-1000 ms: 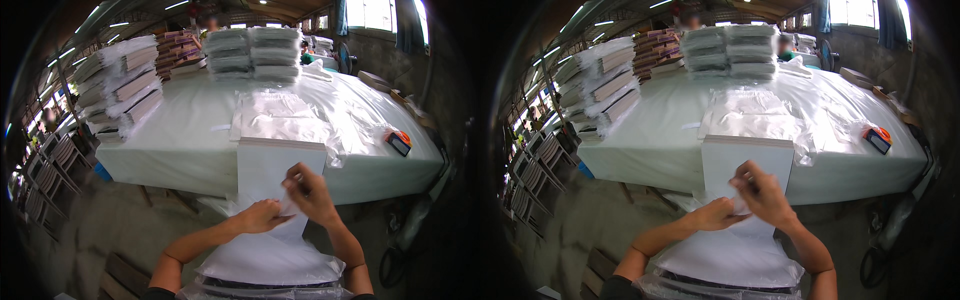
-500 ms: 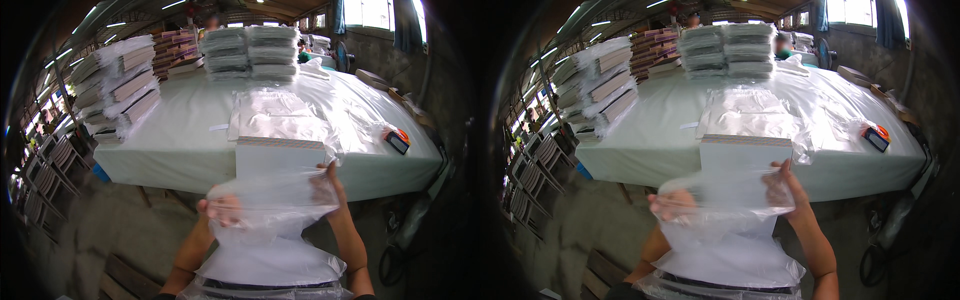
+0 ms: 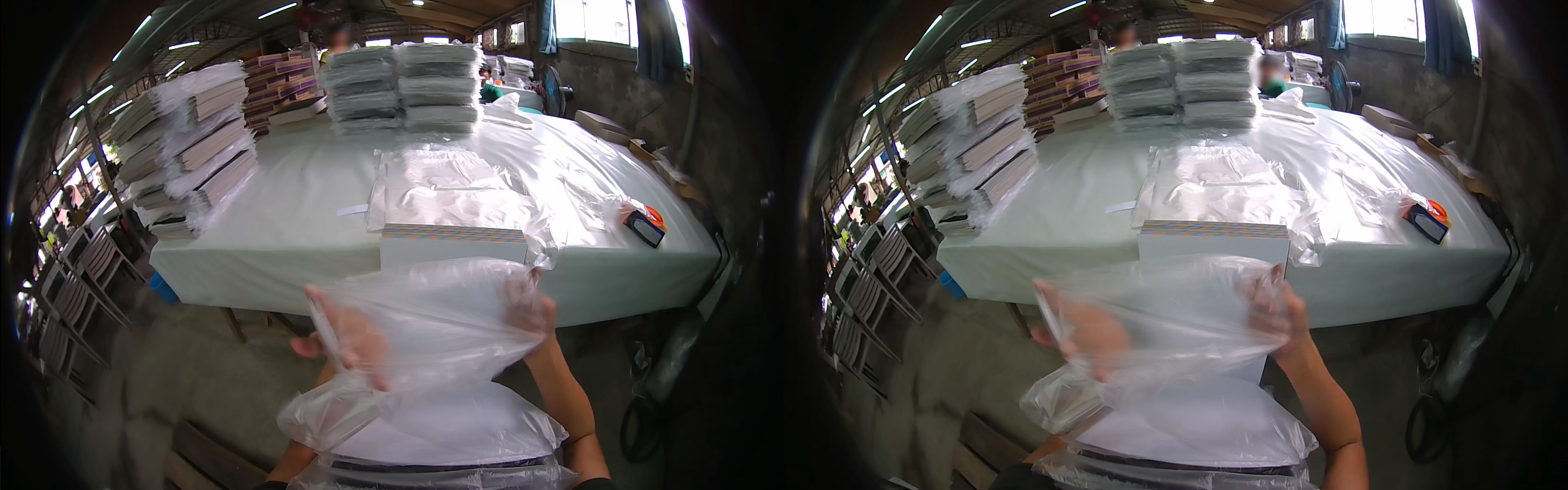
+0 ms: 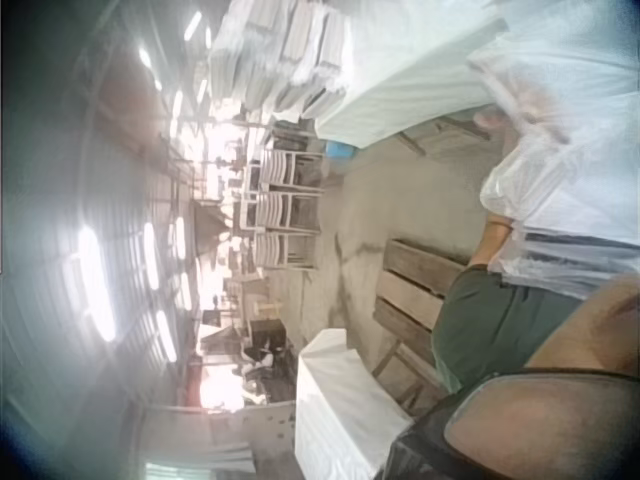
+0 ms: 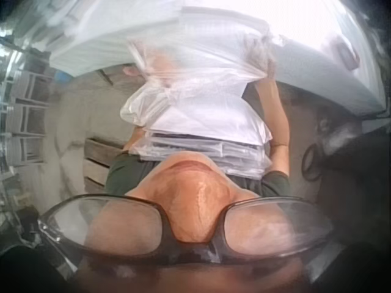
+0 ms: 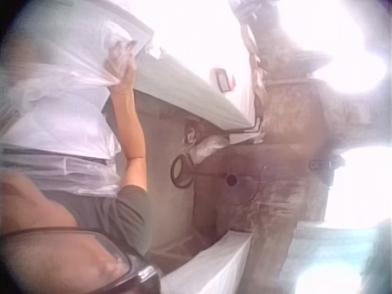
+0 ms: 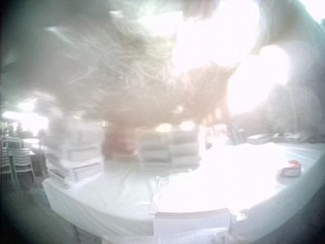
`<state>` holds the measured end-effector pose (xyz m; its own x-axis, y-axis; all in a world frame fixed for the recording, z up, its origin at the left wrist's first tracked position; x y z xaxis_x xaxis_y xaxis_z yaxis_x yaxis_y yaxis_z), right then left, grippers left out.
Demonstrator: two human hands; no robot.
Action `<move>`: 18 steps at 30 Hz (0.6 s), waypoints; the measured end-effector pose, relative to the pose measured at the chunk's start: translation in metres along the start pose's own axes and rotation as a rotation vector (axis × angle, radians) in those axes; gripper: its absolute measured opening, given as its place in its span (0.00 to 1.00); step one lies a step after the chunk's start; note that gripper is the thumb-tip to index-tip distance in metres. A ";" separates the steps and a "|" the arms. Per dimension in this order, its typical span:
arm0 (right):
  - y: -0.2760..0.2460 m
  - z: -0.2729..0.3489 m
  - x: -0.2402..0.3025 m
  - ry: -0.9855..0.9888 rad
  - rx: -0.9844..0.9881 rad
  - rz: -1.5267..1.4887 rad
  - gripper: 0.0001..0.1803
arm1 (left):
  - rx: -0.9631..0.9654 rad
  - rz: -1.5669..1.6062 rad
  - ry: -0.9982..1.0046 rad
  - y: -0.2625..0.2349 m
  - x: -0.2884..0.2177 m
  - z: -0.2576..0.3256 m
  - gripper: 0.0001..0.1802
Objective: The person places stacks of white and black paper into plastic bags by hand and aligns the bags around the stacks.
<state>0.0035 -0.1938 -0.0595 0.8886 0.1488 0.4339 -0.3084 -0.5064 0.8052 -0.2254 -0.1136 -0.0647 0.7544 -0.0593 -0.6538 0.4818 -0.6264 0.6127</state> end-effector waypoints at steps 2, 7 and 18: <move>-0.032 0.026 -0.029 0.229 0.365 0.465 0.20 | 0.009 0.017 0.010 0.003 0.001 -0.005 0.12; 0.003 0.026 -0.052 0.311 0.568 0.395 0.17 | -0.006 0.034 0.043 0.001 -0.004 -0.006 0.14; -0.013 0.028 -0.028 0.323 0.704 0.527 0.27 | 0.039 0.089 0.033 0.005 -0.003 -0.008 0.17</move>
<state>-0.0078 -0.2157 -0.0933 0.5224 -0.0713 0.8497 -0.2746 -0.9575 0.0885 -0.2217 -0.1103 -0.0562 0.8080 -0.0908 -0.5821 0.3950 -0.6497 0.6495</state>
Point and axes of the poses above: each hand's wrist, its own z-axis away from the middle knuckle, its own y-axis out of the palm, x = y × z, the point moved 7 cm from there along -z, towards the middle knuckle, and after that the axes turned 4 degrees about z, right-handed, at the moved point
